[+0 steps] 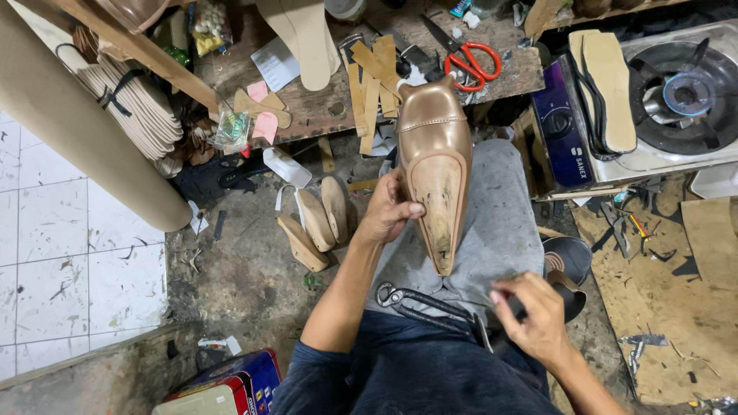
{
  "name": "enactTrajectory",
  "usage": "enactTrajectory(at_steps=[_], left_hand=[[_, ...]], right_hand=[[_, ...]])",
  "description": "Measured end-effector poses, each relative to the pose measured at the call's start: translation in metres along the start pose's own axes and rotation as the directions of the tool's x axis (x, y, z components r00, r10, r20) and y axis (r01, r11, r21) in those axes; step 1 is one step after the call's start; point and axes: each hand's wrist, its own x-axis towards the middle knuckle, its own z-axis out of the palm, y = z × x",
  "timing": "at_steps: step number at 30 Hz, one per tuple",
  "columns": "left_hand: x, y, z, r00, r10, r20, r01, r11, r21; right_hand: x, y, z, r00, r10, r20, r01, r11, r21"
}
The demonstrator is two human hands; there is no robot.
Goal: The person assembles a shoe by placing a wooden shoe last into a shoe upper, then uses a curved metal tool to press and secure the upper around the last. The person handles multiple shoe uppers and lasts, repeatedly inserting the last and pressing the edges with the tool.
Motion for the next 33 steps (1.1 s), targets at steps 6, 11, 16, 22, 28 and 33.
enactTrajectory(at_steps=[6, 11, 16, 22, 28, 33], left_hand=[[0.002, -0.014, 0.003, 0.999, 0.035, -0.025, -0.034, 0.999, 0.038], [-0.010, -0.019, 0.040, 0.976, 0.166, -0.142, -0.138, 0.973, 0.187], [0.001, 0.028, 0.060, 0.950, 0.286, -0.125, -0.253, 0.940, 0.231], [0.022, 0.037, 0.099, 0.985, 0.079, -0.156, -0.058, 0.989, 0.135], [0.020, 0.031, 0.110, 0.988, 0.074, -0.134, -0.060, 0.992, 0.107], [0.026, 0.020, 0.115, 0.997, 0.015, -0.069, -0.008, 0.995, 0.100]], right_hand=[[0.050, -0.044, 0.003, 0.942, -0.165, -0.292, 0.213, 0.967, 0.138], [0.076, -0.048, 0.025, 0.961, 0.156, -0.228, -0.011, 0.847, 0.531], [0.064, 0.005, 0.036, 0.801, 0.435, 0.411, -0.285, -0.326, 0.901], [0.047, 0.037, 0.064, 0.732, 0.345, 0.587, -0.337, -0.565, 0.753], [0.056, 0.020, 0.054, 0.794, 0.223, 0.565, -0.389, -0.528, 0.755], [0.056, 0.008, 0.042, 0.816, 0.174, 0.552, -0.371, -0.574, 0.730]])
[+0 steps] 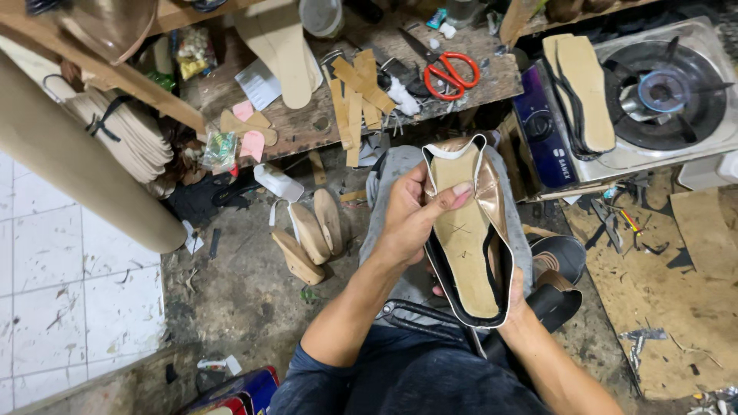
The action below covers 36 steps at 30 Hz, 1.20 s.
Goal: The person assembles a shoe by placing a wooden shoe last into a shoe upper, then uses a curved metal tool to press and secure the upper around the last. The person handles multiple shoe uppers and lasts, repeatedly inserting the last and pressing the edges with the tool.
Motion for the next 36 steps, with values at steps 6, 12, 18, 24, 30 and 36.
enactTrajectory(at_steps=[6, 12, 18, 24, 30, 36], left_hand=[[0.015, -0.014, 0.011, 0.999, 0.023, 0.036, -0.024, 0.999, 0.043], [0.004, -0.003, 0.025, 0.990, 0.137, 0.038, -0.141, 0.981, 0.135], [-0.003, 0.025, 0.039, 0.964, 0.266, -0.019, -0.241, 0.899, 0.365], [-0.005, 0.041, 0.036, 0.929, 0.356, -0.097, -0.140, 0.583, 0.800], [0.001, 0.035, 0.020, 0.948, 0.312, -0.064, -0.166, 0.656, 0.736], [0.012, 0.009, -0.031, 0.989, 0.031, 0.142, -0.089, 0.900, 0.426]], right_hand=[[-0.012, -0.007, -0.030, 0.991, -0.041, -0.124, 0.048, 0.997, 0.057], [-0.010, -0.014, -0.051, 0.998, -0.052, -0.027, 0.053, 0.998, 0.028], [-0.007, -0.007, -0.050, 0.994, -0.104, 0.019, 0.104, 0.995, 0.002], [-0.007, -0.003, -0.066, 0.991, -0.123, -0.044, 0.125, 0.991, 0.043], [-0.013, -0.001, -0.084, 1.000, 0.011, -0.008, -0.009, 0.981, 0.195], [-0.030, -0.061, -0.064, 0.857, -0.359, -0.371, 0.364, 0.930, -0.058]])
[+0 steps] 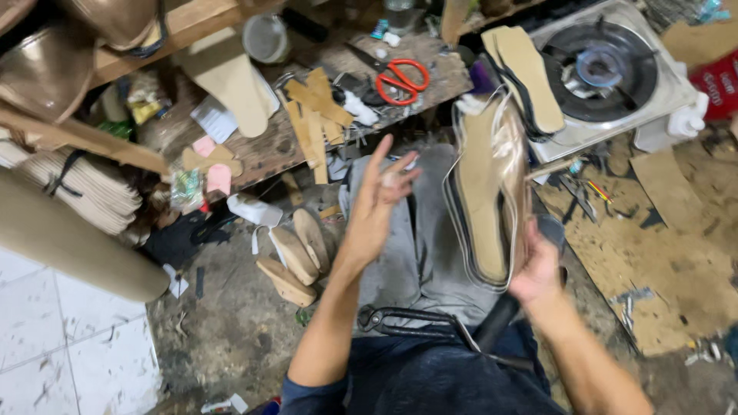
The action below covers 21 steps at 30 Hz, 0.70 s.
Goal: The person assembles a shoe by placing a wooden shoe last into a shoe upper, then uses a curved metal tool to press and secure the upper around the last. The person handles multiple shoe uppers and lasts, repeatedly inserting the last and pressing the edges with the tool.
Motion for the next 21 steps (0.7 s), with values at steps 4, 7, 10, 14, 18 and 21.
enactTrajectory(at_steps=[4, 7, 10, 14, 18, 21], left_hand=[[-0.014, -0.057, -0.031, 0.985, -0.104, -0.135, 0.119, 0.987, 0.108], [-0.033, -0.102, -0.036, 0.985, 0.029, -0.171, -0.022, 0.999, 0.043], [-0.039, -0.131, -0.036, 0.972, 0.106, -0.210, -0.108, 0.994, 0.000], [-0.037, -0.139, -0.029, 0.965, 0.087, -0.246, -0.075, 0.995, 0.061], [-0.039, -0.129, -0.026, 0.962, 0.093, -0.256, -0.083, 0.995, 0.052], [-0.042, -0.122, -0.027, 0.957, 0.093, -0.276, -0.078, 0.995, 0.067]], right_hand=[[0.009, -0.137, 0.032, 0.935, -0.353, -0.024, 0.318, 0.868, -0.380], [0.025, -0.222, 0.060, 0.771, -0.636, 0.023, 0.457, 0.528, -0.716], [0.041, -0.264, 0.090, 0.599, -0.502, 0.623, 0.346, -0.539, -0.768], [0.056, -0.272, 0.119, 0.647, 0.067, 0.759, -0.244, -0.926, 0.290], [0.080, -0.272, 0.131, 0.778, 0.218, 0.589, -0.337, -0.647, 0.684], [0.096, -0.275, 0.137, 0.805, 0.073, 0.589, -0.200, -0.901, 0.386]])
